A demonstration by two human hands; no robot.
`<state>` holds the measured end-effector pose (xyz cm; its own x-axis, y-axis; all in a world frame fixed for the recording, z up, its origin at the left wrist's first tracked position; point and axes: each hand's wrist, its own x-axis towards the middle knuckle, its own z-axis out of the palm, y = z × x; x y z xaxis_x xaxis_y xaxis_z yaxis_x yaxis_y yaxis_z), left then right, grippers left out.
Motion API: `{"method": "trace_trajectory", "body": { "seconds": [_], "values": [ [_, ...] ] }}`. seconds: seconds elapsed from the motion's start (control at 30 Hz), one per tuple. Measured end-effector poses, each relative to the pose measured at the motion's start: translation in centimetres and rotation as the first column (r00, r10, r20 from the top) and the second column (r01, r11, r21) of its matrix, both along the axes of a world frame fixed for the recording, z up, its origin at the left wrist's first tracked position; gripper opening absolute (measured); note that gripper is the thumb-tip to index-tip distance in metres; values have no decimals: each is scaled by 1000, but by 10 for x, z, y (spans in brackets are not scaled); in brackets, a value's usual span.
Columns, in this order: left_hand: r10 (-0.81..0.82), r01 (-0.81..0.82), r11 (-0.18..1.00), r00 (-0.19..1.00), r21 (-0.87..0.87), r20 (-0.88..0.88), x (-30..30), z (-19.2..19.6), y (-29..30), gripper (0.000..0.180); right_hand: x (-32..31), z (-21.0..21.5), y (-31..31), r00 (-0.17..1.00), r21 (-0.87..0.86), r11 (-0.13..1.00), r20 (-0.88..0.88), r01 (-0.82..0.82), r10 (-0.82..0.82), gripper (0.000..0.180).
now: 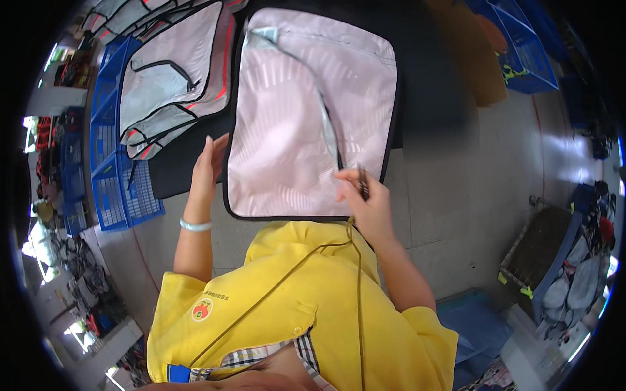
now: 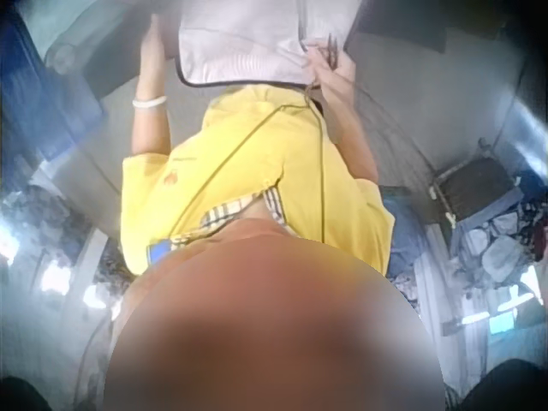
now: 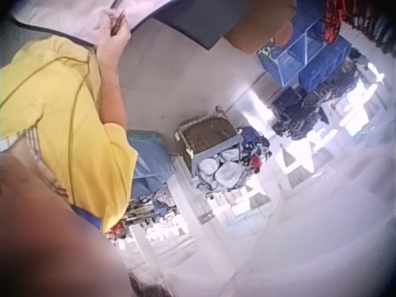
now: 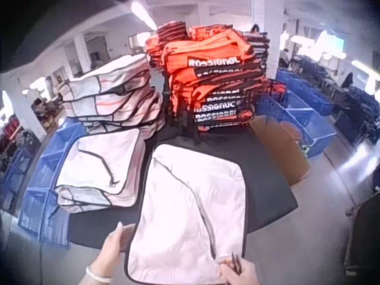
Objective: Inspecting and zipping fabric bags or covers at a manufacturing workstation.
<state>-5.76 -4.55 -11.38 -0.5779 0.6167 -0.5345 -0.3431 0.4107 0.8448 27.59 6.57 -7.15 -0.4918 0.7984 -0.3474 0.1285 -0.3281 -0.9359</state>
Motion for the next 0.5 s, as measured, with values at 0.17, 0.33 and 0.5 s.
{"method": "trace_trajectory", "body": {
  "seconds": [0.17,0.33,0.5],
  "values": [
    [-156,176,984,794,-24,-588,-59,-67,52,57,104,-25,32,906,-211,936,261,-283,333,32],
    [-369,188,901,807,-391,-461,-101,-78,106,50,121,-64,29,544,136,917,833,-376,100,45],
    [-185,4,970,667,-245,-721,-60,-90,127,40,41,-148,63,908,-103,969,382,224,-169,51]
  ]
}}
